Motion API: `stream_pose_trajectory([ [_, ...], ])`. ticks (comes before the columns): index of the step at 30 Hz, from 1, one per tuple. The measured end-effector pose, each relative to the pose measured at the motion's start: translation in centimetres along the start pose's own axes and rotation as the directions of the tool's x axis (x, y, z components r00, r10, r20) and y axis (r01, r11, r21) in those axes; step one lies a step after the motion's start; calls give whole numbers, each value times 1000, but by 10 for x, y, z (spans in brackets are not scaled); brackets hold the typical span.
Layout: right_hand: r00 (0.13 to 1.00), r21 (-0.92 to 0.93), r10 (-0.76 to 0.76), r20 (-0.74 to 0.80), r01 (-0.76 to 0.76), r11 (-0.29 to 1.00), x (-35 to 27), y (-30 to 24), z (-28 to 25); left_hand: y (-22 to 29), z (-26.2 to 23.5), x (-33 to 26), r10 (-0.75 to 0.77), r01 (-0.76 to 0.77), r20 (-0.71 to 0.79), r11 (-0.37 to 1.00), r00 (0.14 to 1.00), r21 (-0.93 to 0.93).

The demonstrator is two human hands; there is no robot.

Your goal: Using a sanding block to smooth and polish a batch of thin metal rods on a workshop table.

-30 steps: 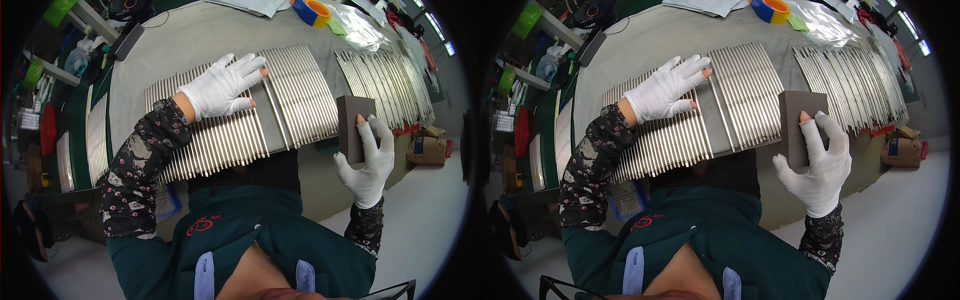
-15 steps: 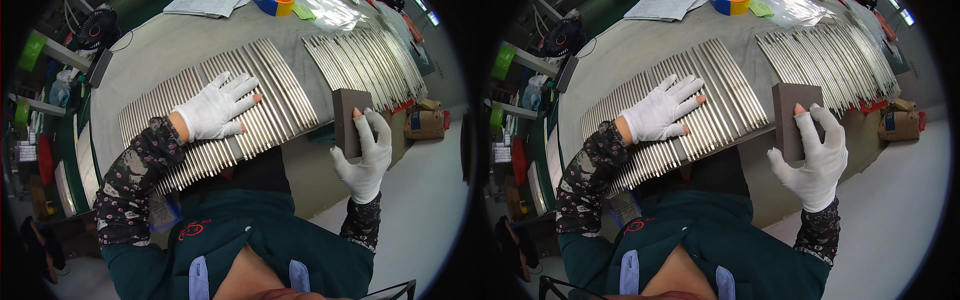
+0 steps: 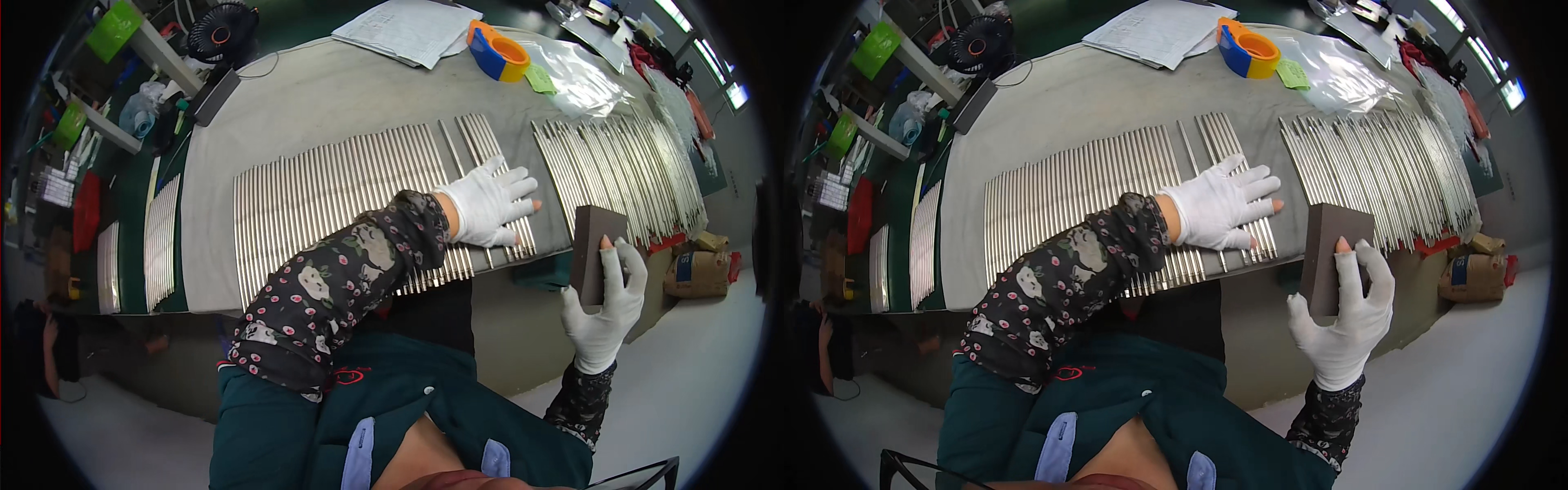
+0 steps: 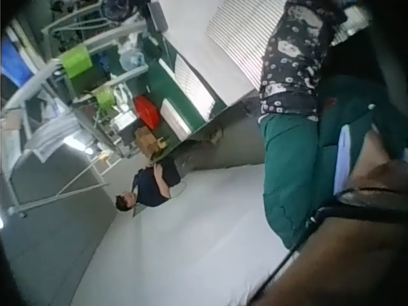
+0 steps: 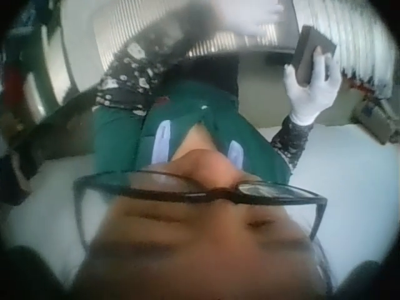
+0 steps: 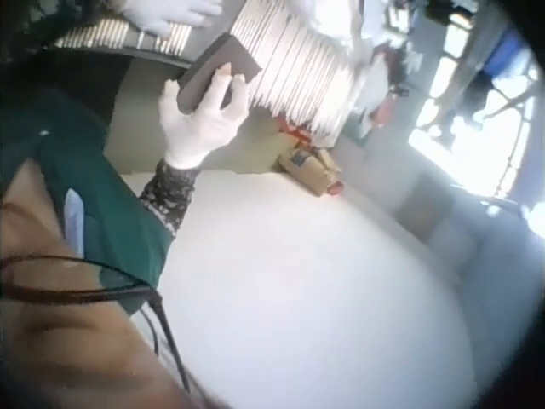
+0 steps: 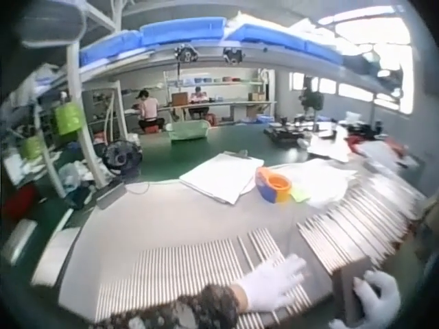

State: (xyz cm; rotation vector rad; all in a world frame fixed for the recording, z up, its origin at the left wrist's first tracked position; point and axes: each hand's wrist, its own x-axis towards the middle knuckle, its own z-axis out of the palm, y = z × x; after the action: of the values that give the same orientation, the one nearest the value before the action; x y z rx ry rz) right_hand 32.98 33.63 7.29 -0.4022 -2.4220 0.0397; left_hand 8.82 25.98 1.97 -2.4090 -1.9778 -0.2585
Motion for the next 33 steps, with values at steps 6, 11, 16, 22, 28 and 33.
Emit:
stream_pose_trajectory([
  [6, 998, 72, -65, -1, 65, 995, 8, 15, 17, 14, -7, -71, -23, 22, -13, 1000, 1000, -8],
  [11, 989, 105, -143, 36, 138, 985, 30, 20, 47, 34, -22, -153, -128, 128, 8, 989, 992, -68],
  [16, 985, 50, -149, 89, 145, 988, 83, 25, 93, 41, -31, -226, -380, 381, 21, 922, 925, -64],
  [22, 957, -131, -32, 290, 72, 989, 148, 52, 161, 40, -28, -274, -524, 524, -23, 851, 851, 15],
  [28, 912, -460, -36, 409, 240, 855, 148, 4, 122, 38, -36, -288, -543, 543, -1, 839, 839, -9],
  [33, 657, 202, -632, 410, 611, 766, 100, -52, 116, 38, -36, -311, -559, 558, 12, 828, 829, 45],
])
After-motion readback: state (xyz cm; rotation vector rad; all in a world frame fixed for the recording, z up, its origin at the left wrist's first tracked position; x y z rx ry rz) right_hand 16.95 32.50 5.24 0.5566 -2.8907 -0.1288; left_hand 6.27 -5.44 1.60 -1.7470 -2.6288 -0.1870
